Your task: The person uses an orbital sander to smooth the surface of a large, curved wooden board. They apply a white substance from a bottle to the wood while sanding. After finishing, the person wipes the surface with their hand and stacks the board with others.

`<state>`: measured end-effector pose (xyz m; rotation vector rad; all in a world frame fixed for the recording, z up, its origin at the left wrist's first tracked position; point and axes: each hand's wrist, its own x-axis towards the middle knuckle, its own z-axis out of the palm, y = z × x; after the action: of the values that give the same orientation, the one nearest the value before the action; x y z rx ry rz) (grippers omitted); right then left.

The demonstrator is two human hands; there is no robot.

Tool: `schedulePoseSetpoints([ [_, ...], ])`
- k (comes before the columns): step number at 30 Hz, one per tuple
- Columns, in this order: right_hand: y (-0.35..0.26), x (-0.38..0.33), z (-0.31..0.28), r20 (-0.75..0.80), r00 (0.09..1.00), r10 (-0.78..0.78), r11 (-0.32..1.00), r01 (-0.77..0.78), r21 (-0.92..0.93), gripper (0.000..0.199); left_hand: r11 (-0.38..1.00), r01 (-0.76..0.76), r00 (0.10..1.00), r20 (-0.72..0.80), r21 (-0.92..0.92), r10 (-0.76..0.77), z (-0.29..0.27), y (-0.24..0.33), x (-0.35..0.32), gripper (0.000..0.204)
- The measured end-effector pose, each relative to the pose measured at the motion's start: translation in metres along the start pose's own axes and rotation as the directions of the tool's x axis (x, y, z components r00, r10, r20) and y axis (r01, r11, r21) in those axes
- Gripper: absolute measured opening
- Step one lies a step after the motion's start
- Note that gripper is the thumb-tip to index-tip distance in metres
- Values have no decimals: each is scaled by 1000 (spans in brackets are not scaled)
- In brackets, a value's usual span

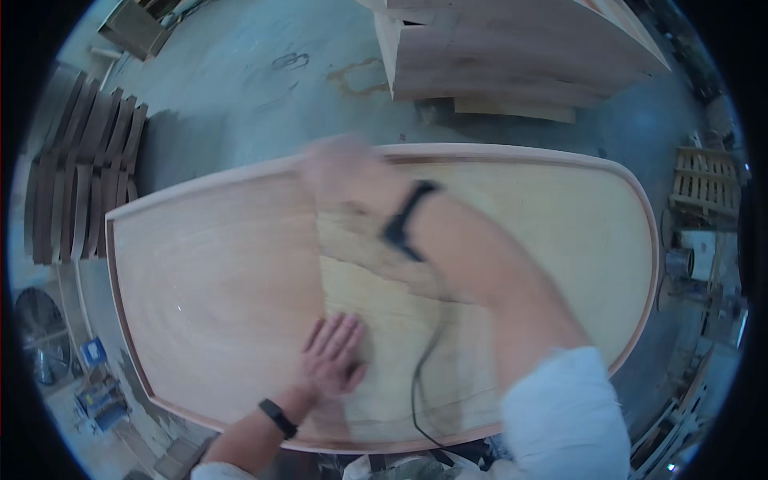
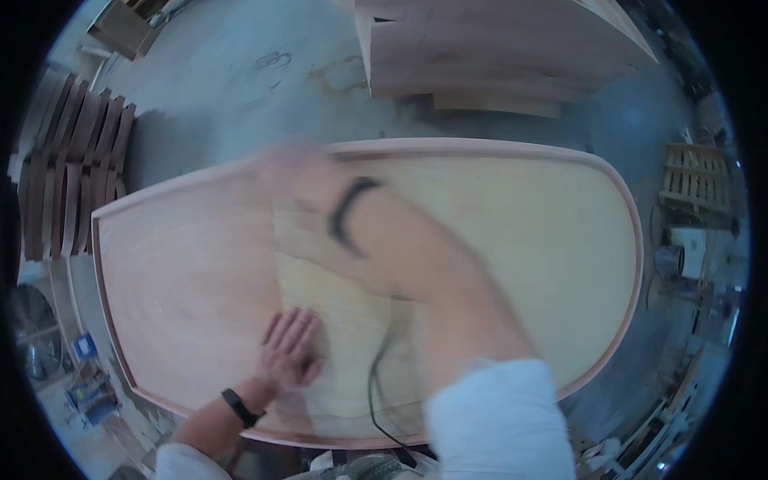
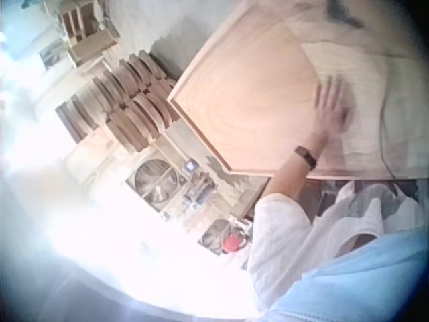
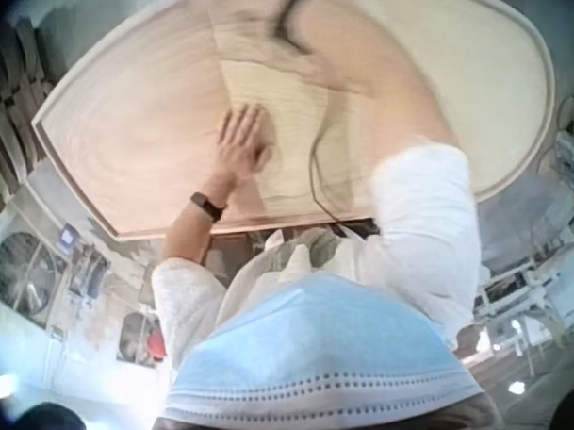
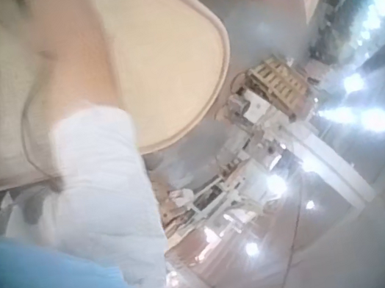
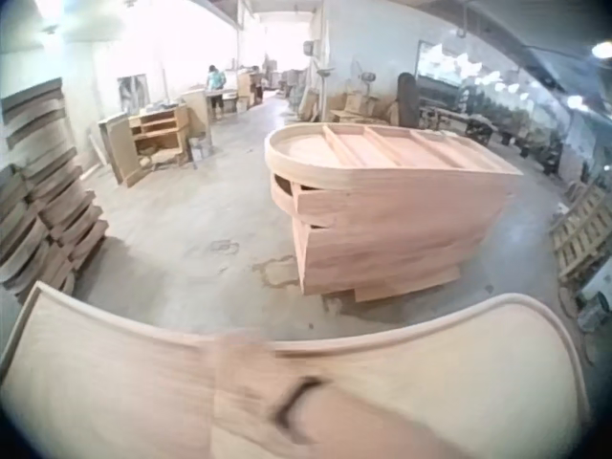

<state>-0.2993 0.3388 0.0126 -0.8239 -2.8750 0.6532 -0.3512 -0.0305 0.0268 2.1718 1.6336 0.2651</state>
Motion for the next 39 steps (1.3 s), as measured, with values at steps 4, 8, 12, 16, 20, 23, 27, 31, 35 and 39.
schedulePoseSetpoints([
  [4, 159, -197, -104, 72, 935, 346, 909, -316, -271, 27, 994, 9, 1000, -19, 113, -7, 1, 7, -2, 77],
  [8, 302, -368, -163, -141, 914, 381, 897, -402, -183, 28, 984, -33, 999, -6, 174, 34, -6, 6, 4, 74],
  [12, 306, -358, -153, -242, 946, 214, 918, -280, -282, 27, 982, -67, 997, -36, 179, 74, 2, 6, 11, 74],
  [16, 177, -203, -107, 67, 997, 43, 971, -25, -240, 18, 983, 5, 999, -49, 185, 4, 10, 13, -7, 69],
  [20, 85, -64, -16, -66, 998, -6, 995, 13, 104, 23, 976, -17, 998, -54, 215, 30, 6, 5, 12, 68],
  [23, 59, -52, -42, -133, 991, -9, 998, 17, 62, 26, 967, -32, 999, -34, 255, 42, 3, 0, 16, 69],
  [27, 127, -129, -55, -19, 998, 53, 993, -50, 109, 31, 965, -10, 1000, -5, 263, 12, 14, 4, 0, 71],
  [31, 268, -315, -145, 65, 935, 349, 931, -338, -139, 33, 961, 13, 1000, 3, 275, -14, 18, 18, -18, 70],
  [35, 410, -514, -200, -110, 846, 522, 811, -532, -245, 31, 957, 20, 1000, 0, 290, -21, 16, 26, 3, 73],
  [39, 406, -532, -208, -219, 787, 577, 767, -614, -185, 30, 959, 162, 974, -191, 232, -119, 65, 111, 32, 80],
])
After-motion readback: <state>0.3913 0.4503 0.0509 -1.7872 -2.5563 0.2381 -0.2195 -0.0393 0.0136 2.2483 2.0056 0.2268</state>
